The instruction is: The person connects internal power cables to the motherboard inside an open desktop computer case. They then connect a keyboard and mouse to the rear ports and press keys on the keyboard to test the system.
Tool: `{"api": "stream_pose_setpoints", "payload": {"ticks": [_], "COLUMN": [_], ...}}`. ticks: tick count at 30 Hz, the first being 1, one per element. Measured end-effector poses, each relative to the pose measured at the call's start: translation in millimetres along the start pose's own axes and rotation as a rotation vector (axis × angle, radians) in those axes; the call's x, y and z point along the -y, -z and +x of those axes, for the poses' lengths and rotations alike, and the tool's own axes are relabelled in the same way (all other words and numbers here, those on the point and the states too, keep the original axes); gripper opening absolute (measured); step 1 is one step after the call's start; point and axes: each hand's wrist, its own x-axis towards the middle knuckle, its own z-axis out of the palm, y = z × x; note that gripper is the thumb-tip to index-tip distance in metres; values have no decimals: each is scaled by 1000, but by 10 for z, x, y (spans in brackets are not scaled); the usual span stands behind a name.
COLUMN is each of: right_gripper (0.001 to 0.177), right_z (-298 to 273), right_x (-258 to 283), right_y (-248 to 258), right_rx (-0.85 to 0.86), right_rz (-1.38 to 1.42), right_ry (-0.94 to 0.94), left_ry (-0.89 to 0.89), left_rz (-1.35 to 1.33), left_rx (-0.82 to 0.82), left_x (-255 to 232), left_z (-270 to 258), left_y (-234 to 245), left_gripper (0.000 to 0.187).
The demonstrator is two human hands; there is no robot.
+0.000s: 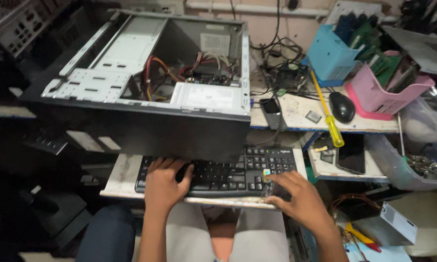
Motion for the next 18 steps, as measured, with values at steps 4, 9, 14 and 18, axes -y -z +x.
{"api": "stream_pose_setpoints", "payload": {"ticks": [4, 9, 14, 18], "right_gripper": [48, 30, 30, 29], "right_z": [-11, 29, 428, 752], "right_x": [-171, -329, -342, -372], "right_y": [18, 282, 596, 672], "right_rx": [53, -181, -560, -617], "right_rz": [216, 250, -306, -302], "right_ry": [-107, -151, 254, 154], "left_ry": [5, 26, 24, 60], "left_rz": [10, 59, 44, 41], "left_rx": [28, 37, 15, 30], "left_x": [16, 48, 47, 20], "left_z": [3, 16, 0, -4], "left_y": [-22, -71, -55, -47], "left_gripper": [20, 24, 23, 23]}}
